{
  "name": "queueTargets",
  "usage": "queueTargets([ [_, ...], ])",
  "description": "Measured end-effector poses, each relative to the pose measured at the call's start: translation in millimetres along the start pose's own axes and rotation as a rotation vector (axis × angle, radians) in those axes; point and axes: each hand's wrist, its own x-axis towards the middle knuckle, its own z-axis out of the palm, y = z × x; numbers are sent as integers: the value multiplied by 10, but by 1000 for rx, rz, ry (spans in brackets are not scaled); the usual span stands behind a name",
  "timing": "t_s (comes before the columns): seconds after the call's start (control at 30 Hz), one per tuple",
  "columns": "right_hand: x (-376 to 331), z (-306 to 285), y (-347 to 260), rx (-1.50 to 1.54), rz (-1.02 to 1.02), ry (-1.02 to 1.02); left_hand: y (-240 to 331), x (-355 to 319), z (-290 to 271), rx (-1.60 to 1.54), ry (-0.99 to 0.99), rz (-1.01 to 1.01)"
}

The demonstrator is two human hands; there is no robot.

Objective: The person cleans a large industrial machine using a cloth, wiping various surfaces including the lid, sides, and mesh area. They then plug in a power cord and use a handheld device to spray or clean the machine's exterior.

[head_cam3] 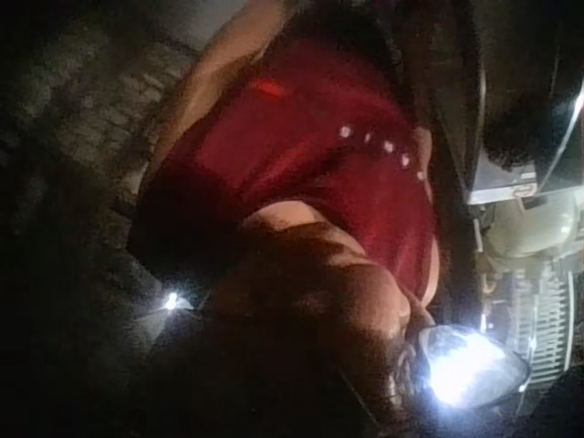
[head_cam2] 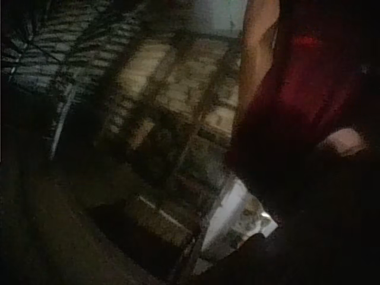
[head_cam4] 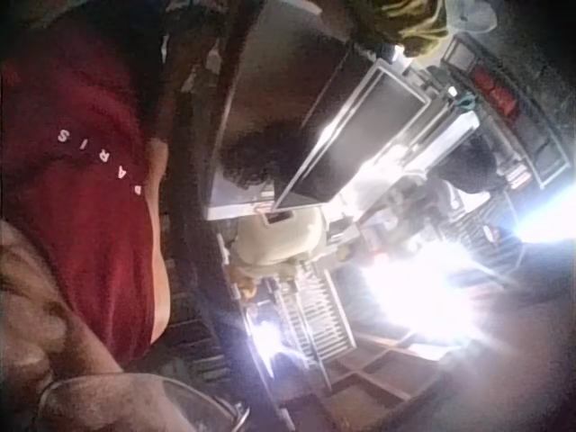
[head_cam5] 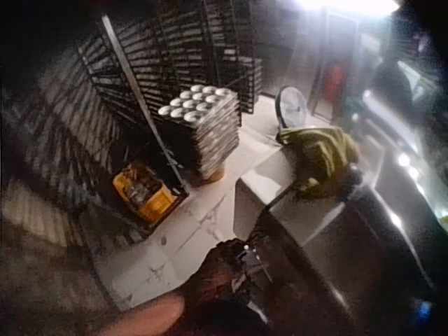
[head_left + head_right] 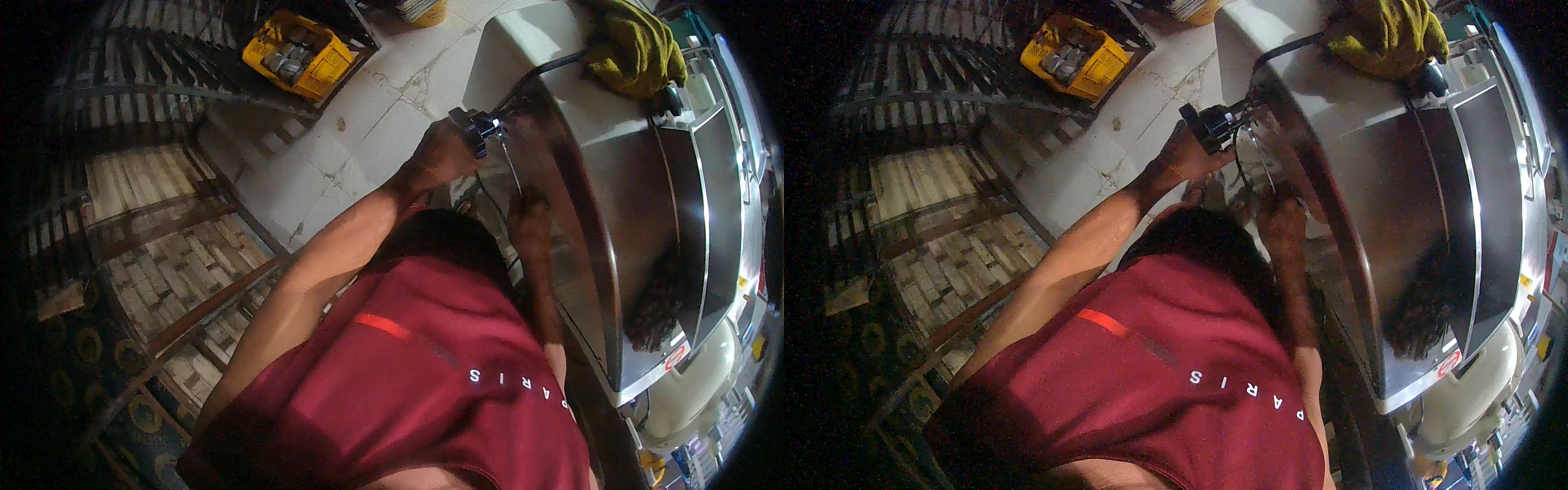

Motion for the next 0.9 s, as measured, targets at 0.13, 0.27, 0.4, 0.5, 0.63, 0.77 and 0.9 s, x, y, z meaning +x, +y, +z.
queueTargets([
  [0.13, -70, -32, -37, -16, 182, -119, -287, 124, 86, -249, 104, 310],
  [0.27, -217, -33, 54, -18, 225, -171, -379, 173, 30, -289, -187, 23],
  [0.4, -348, -18, 94, 4, 259, -126, -373, 156, -3, -924, -384, -377],
  [0.5, -311, -119, -17, 44, 289, -131, -572, 99, 80, -1314, -493, -474],
  [0.63, -300, -120, 8, 24, 215, -94, -787, 104, 189, -1620, -629, -567],
  [0.77, -217, -74, -36, 34, 197, -20, -804, 111, 238, -1745, -633, -623],
  [0.9, -174, -112, -62, 38, 166, -17, -628, 206, 53, -1294, -474, -515],
])
